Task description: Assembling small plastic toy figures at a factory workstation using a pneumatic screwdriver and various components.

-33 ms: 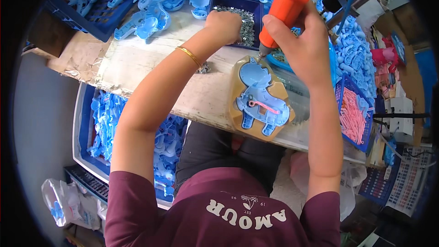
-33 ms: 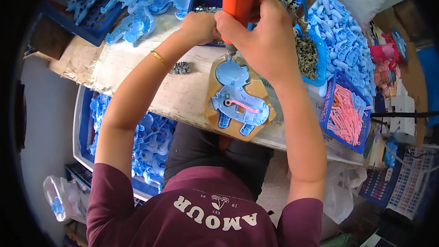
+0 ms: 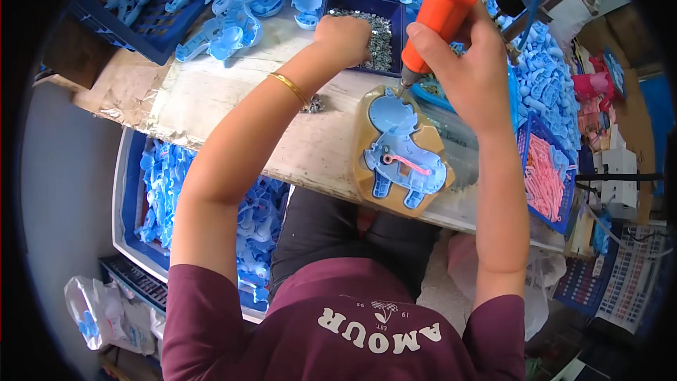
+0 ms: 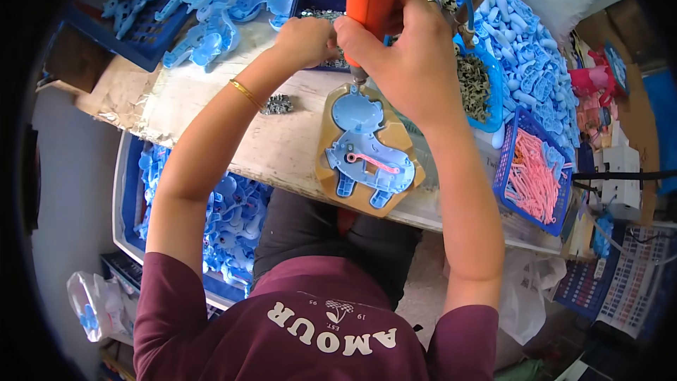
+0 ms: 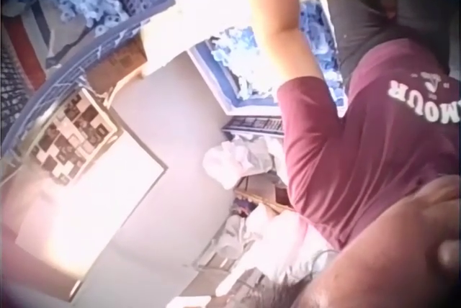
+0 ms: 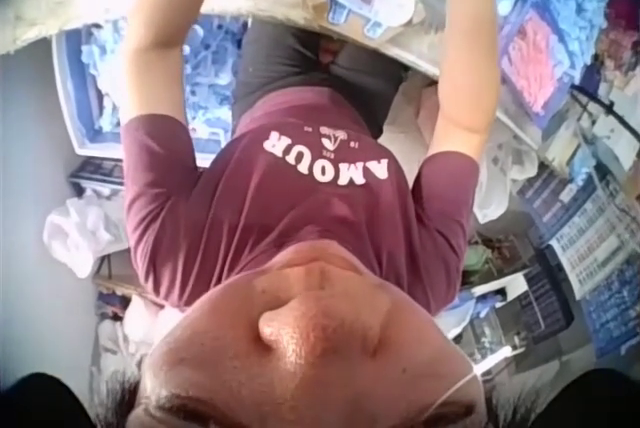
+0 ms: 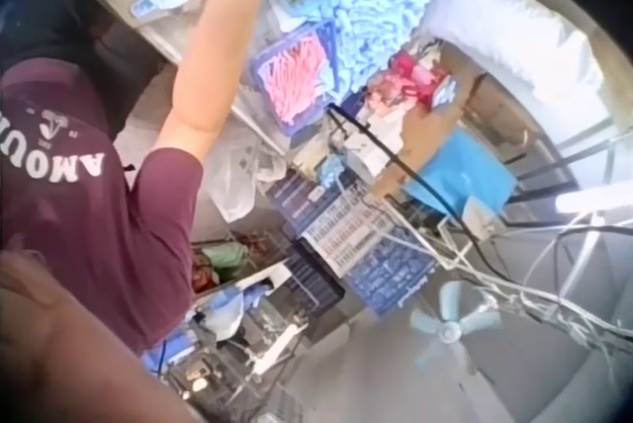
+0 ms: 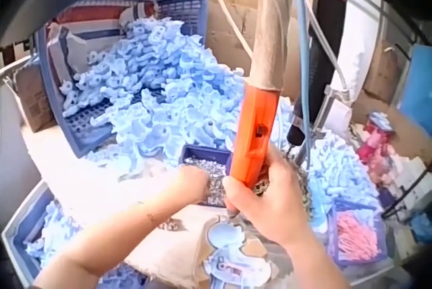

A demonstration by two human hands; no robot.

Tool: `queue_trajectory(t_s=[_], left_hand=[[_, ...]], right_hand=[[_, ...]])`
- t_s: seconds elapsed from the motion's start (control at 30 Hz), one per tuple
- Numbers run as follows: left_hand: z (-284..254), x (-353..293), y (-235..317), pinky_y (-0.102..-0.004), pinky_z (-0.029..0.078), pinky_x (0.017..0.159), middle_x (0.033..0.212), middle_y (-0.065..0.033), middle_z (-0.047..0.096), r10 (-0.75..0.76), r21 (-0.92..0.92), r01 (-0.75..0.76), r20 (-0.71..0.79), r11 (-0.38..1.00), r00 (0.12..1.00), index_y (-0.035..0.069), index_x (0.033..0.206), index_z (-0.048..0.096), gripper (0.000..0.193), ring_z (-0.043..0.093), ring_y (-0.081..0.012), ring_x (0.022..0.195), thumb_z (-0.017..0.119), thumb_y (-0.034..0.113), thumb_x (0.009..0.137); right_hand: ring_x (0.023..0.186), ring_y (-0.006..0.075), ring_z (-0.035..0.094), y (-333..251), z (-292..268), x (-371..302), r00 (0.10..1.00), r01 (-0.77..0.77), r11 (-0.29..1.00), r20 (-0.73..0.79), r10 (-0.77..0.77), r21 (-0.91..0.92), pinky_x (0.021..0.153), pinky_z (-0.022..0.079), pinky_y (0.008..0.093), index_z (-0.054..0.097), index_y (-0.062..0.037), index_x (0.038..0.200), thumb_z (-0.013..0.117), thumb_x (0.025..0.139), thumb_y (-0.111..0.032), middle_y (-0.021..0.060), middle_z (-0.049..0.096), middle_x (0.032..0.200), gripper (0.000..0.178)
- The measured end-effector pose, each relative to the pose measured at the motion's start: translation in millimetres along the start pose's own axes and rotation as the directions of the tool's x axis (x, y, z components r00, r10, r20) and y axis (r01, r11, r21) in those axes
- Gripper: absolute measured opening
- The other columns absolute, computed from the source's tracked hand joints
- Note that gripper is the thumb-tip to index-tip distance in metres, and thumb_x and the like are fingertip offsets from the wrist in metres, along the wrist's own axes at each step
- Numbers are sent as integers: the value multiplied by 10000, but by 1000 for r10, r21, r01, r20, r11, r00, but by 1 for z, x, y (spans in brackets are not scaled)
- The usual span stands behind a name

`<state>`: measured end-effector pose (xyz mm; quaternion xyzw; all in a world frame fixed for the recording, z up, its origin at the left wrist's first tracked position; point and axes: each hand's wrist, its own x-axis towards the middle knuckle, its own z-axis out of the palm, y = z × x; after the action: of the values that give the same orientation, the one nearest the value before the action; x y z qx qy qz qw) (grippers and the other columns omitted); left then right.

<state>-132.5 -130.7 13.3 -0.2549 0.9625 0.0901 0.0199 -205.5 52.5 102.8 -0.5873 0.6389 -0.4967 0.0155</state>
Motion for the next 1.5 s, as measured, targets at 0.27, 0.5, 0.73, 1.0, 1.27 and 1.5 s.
queue_trajectory(t_s=[0.27, 0.5, 0.73, 1.0, 1.27, 1.5], left_hand=[[23, -15, -19, -413, 526, 856, 858, -55, 728, 229, 115, -202, -337, 973, 913, 146, 871, 763, 187, 664, -271, 995, 684, 314, 891], [23, -11, -22, -410, 522, 871, 903, -23, 718, 340, 105, -324, -347, 940, 874, 175, 853, 743, 164, 630, -264, 1050, 711, 334, 877], [16, 10, -20, -439, 530, 864, 942, -37, 726, 356, 103, -344, -142, 933, 924, 172, 902, 746, 190, 630, -276, 1078, 738, 358, 863], [25, -1, -29, -435, 526, 855, 926, -26, 720, 406, 137, -385, -394, 913, 825, 149, 929, 708, 94, 639, -267, 1000, 673, 227, 890], [16, -66, 21, -371, 554, 732, 861, -16, 645, 520, 155, -528, -535, 835, 666, 125, 927, 611, 161, 642, -233, 902, 710, 241, 874], [31, -121, 76, -394, 539, 716, 827, -43, 656, 438, -267, -659, -567, 704, 698, 118, 937, 640, 153, 651, -266, 871, 736, 213, 864]], right_hand=[[922, 159, 675, 5, -14, -1, 999, -40, 993, 38, 36, 109, 841, 543, 324, 600, -2, 1209, 758, 884, -165, 92, 676, 1066, 397], [1047, 151, 634, 17, -21, -3, 994, -70, 983, 99, 54, 171, 945, 515, 336, 558, -5, 1328, 732, 907, -183, 97, 635, 1242, 489], [1047, 144, 626, 7, -18, -8, 984, -110, 982, 154, 86, 155, 947, 512, 331, 547, 8, 1335, 723, 907, -184, 93, 629, 1229, 501], [1011, 141, 634, 7, -27, -9, 980, -128, 979, 173, 100, 159, 925, 521, 331, 554, 18, 1325, 709, 900, -188, 89, 643, 1196, 497], [849, 162, 627, -6, -28, -18, 964, -261, 834, 183, 196, 485, 802, 514, 325, 557, 40, 1231, 623, 884, -122, 90, 653, 942, 388], [576, 87, 557, -45, -25, -39, 959, -244, 767, 27, 284, 593, 549, 441, 244, 586, 37, 1103, 676, 880, -51, 26, 596, 704, 255]])
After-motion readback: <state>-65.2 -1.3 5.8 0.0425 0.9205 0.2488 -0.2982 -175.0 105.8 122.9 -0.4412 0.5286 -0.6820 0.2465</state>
